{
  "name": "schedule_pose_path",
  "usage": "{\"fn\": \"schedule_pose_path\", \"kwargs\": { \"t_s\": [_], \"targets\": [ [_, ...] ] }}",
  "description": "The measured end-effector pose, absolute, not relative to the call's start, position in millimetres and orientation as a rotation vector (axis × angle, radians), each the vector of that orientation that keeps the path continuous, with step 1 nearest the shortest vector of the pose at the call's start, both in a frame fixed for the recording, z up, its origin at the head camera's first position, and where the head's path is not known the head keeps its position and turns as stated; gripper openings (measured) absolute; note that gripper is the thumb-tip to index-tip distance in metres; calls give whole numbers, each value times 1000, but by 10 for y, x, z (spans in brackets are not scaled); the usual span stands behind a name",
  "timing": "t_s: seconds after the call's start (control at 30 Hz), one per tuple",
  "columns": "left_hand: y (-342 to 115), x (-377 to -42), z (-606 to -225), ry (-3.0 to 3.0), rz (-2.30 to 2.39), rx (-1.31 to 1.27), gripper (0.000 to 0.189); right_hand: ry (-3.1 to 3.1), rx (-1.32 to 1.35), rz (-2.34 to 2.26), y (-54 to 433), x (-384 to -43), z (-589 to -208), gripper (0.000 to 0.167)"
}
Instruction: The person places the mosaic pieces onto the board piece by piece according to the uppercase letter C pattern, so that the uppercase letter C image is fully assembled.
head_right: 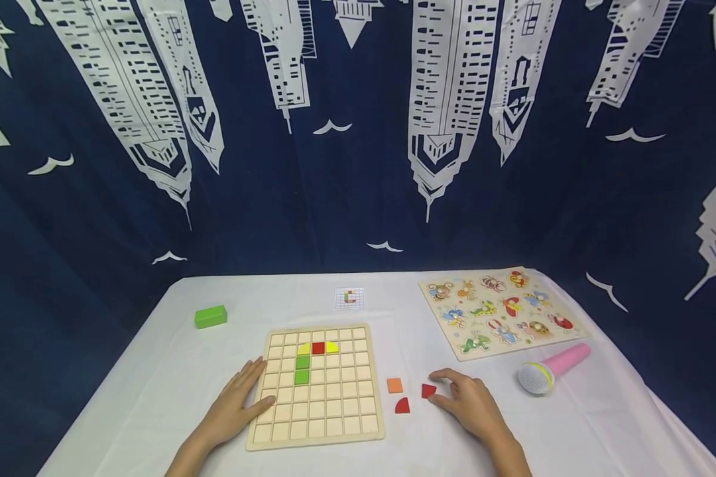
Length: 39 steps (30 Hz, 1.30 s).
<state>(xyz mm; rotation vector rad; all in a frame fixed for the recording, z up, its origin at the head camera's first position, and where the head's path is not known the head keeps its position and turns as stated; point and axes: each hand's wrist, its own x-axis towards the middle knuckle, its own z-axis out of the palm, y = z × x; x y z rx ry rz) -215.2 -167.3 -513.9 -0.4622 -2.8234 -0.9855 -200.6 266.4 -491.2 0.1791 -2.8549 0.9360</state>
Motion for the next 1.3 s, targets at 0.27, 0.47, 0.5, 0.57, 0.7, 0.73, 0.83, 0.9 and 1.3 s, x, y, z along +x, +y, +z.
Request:
{"fn": "schedule_pose_path", "kwargs": {
  "t_s": [0.27, 0.47, 0.5, 0.57, 0.7, 0.73, 0.83, 0.9, 1.3],
  "targets": [
    [-1670, -2149, -5150, -2829, -979, -464, 78, -2830, 259, 956, 2577, -2033, -4953, 26],
    [-1678, -2157, -5160, -2834, -979, -459, 78, -2851, 255, 946, 2602, -2026, -4940, 26],
    [-1678, -2158, -5159, -2833, -983, -459, 78, -2858, 258, 951, 2619, -2023, -4936, 26],
    [-1678, -2158, -5156, -2833, -988, -459, 78, -2870, 258, 963, 2658, -2010, -4929, 27],
    [-1673, -2151, -5148, -2839, -997, -450, 79, -2883, 268, 980, 2726, -1990, -4918, 26],
    [-1672, -2150, -5146, -2839, -996, -445, 79, -2884, 272, 985, 2735, -1986, -4915, 26],
    [-1668, -2144, -5135, -2842, -1001, -434, 79, -2888, 273, 1002, 2740, -1984, -4908, 23],
    [-1666, -2143, -5128, -2842, -1003, -432, 79, -2887, 265, 998, 2736, -1988, -4907, 22],
    [-1660, -2156, -5127, -2837, -986, -449, 78, -2852, 220, 908, 2690, -2015, -4947, 24]
  ]
}}
